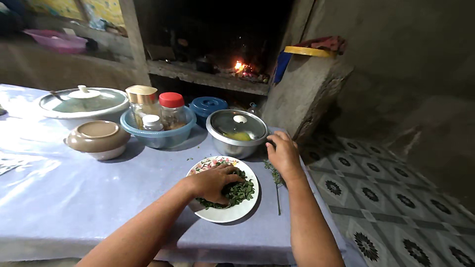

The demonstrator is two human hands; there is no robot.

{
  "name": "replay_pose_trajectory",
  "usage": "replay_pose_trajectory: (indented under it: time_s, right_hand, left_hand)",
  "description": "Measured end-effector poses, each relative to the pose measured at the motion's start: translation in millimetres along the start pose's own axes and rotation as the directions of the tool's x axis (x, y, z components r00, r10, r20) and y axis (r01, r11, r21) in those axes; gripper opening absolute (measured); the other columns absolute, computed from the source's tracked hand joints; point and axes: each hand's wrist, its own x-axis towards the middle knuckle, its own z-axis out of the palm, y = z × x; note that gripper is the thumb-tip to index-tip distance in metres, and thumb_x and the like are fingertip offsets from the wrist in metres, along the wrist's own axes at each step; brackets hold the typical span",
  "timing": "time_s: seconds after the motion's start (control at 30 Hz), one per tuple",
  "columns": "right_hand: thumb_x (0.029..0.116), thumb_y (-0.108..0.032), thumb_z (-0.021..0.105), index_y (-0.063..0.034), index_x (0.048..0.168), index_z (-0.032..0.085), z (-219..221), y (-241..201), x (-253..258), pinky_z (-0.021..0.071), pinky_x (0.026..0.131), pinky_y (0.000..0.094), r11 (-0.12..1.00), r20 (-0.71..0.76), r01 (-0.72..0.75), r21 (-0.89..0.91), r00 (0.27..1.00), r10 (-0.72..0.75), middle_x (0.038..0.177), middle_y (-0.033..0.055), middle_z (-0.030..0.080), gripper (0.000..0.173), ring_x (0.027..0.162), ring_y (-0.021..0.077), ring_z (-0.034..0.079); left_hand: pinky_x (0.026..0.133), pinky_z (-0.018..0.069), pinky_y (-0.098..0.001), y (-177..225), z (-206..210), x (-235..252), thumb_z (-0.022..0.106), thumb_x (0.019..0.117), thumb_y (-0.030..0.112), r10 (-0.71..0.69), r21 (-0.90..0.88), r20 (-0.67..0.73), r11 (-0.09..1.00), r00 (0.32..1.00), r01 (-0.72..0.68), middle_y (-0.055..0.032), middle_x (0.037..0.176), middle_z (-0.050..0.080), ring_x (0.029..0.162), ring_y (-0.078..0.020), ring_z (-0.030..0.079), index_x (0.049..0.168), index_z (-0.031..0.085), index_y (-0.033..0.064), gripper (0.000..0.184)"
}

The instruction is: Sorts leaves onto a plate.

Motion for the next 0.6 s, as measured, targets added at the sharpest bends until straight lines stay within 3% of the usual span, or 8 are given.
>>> replay_pose_trajectory:
  time_s: [0.23,0.4,0.6]
  right_hand:
    - [0.0995,-0.019,0.065,-0.0085,0.115,0.076,4,-8,-5,0.0477,0.105,0.0562,0.989,-0.022,0.09,0.116,0.996,-0.088,0.134,0.014,0.065,0.021,0.123,0.0314,0.063]
    - [0.1005,-0.017,0.063,-0.0077,0.111,0.076,4,-12,-7,0.0514,0.101,0.0541,0.971,-0.067,0.137,0.195,0.99,-0.126,0.132,0.0128,0.066,0.019,0.118,0.0295,0.065]
    - [0.1001,-0.014,0.063,-0.0059,0.105,0.077,4,-16,-11,0.0576,0.094,0.0443,0.946,-0.114,0.191,0.261,0.979,-0.167,0.126,0.012,0.069,0.017,0.112,0.0242,0.069]
  left_hand:
    - [0.107,0.0452,-0.0575,-2,-3,6,0.081,0.078,0.011,-0.081,-0.014,-0.054,0.997,0.995,0.081,-0.0172,0.145,0.052,0.135,-0.0387,0.049,0.136,0.06,0.0145,0.062]
    - [0.104,0.0475,-0.0563,-11,-5,5,0.077,0.0807,0.006,-0.08,-0.1,-0.132,0.993,0.988,0.067,-0.0183,0.136,0.059,0.127,-0.0361,0.057,0.13,0.064,0.0099,0.051]
    - [0.1,0.0507,-0.0508,-15,-10,1,0.075,0.0823,0.004,-0.07,-0.237,-0.216,0.971,0.974,0.017,-0.0154,0.125,0.065,0.116,-0.029,0.062,0.123,0.067,0.007,0.042]
